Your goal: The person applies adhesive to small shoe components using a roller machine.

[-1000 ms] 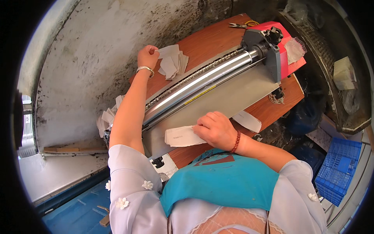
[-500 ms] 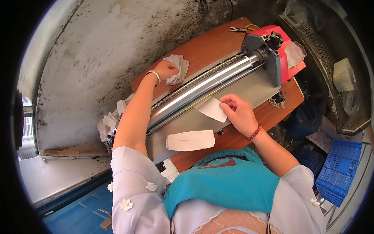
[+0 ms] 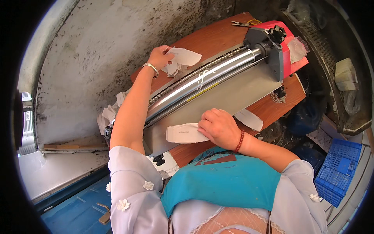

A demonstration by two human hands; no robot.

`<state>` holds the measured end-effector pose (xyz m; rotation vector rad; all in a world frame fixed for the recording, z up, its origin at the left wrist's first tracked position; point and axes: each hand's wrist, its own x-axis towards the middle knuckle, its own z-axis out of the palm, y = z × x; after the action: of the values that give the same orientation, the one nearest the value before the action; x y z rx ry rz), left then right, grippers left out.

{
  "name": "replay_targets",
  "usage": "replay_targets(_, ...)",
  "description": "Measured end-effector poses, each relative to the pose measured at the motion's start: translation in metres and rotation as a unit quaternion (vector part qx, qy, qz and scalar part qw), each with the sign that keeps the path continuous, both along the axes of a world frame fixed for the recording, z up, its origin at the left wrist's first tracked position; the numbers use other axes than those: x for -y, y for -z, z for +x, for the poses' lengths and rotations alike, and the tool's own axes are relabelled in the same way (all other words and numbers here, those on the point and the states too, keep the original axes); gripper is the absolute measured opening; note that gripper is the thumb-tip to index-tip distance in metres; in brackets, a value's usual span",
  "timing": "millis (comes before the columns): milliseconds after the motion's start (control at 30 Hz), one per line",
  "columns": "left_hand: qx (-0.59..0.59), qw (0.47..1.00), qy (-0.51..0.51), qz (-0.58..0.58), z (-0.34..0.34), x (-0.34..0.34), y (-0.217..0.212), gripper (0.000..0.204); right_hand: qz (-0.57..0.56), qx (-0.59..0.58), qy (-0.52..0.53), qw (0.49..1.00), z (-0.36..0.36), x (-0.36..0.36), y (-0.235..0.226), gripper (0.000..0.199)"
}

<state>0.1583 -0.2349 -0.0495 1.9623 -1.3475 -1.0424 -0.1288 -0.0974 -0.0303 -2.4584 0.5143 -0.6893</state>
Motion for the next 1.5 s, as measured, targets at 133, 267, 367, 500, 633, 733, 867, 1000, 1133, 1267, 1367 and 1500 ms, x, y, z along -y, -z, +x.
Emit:
replay_targets(133, 0.105, 0.982, -0.09, -0.126, 0.02, 0.008, 0.013, 0.023, 0.029, -0.006, 0.029, 0.999, 0.002, -0.005, 0.002, 0.02)
replay_targets(267, 0.265, 0.964, 0.01, -0.017, 0.018, 0.011, 0.022, 0.026, 0.005, 0.006, 0.047, 0.999, 0.004, -0.004, -0.004, 0.019)
replay_targets(367, 0.275, 0.901, 0.23, 0.246, 0.019, 0.012, 0.043, 0.045, 0.011, -0.011, 0.056, 0.998, 0.007, -0.002, -0.007, 0.017)
replay_targets(500, 0.292, 0.912, 0.195, 0.211, 0.016, 0.011, 0.048, 0.057, 0.018, -0.003, 0.036, 0.999, 0.006, -0.002, -0.003, 0.014)
replay_targets(633, 0.266, 0.938, 0.159, 0.154, 0.007, 0.008, 0.034, 0.055, 0.029, 0.039, 0.049, 0.998, 0.006, -0.002, -0.003, 0.012)
replay_targets(733, 0.255, 0.94, 0.184, 0.135, -0.003, 0.004, 0.021, 0.055, 0.072, 0.044, 0.057, 0.995, 0.004, -0.001, -0.004, 0.011)
replay_targets(867, 0.247, 0.942, 0.203, 0.105, -0.012, 0.0, 0.014, 0.053, 0.012, 0.041, 0.06, 0.997, 0.002, 0.002, -0.011, 0.01)
replay_targets(1000, 0.229, 0.946, 0.216, 0.076, -0.018, -0.005, 0.007, 0.044, 0.048, 0.085, 0.052, 0.994, 0.0, 0.005, -0.006, 0.006)
replay_targets(1133, 0.197, 0.955, 0.214, 0.054, -0.021, -0.009, 0.005, 0.039, 0.323, 0.036, 0.129, 0.937, -0.012, 0.007, -0.009, 0.006)
replay_targets(1267, 0.166, 0.954, 0.244, 0.055, -0.027, -0.014, 0.0, 0.035, 0.346, 0.046, 0.212, 0.913, -0.026, 0.02, 0.002, 0.012)
replay_targets(1367, -0.061, 0.959, 0.188, 0.204, -0.036, -0.018, -0.01, 0.038, 0.363, 0.091, 0.236, 0.897, -0.029, 0.028, 0.009, 0.012)
replay_targets(1500, -0.038, 0.956, 0.209, 0.204, -0.039, -0.025, -0.017, 0.041, 0.308, 0.061, 0.248, 0.916, -0.022, 0.041, 0.009, 0.013)
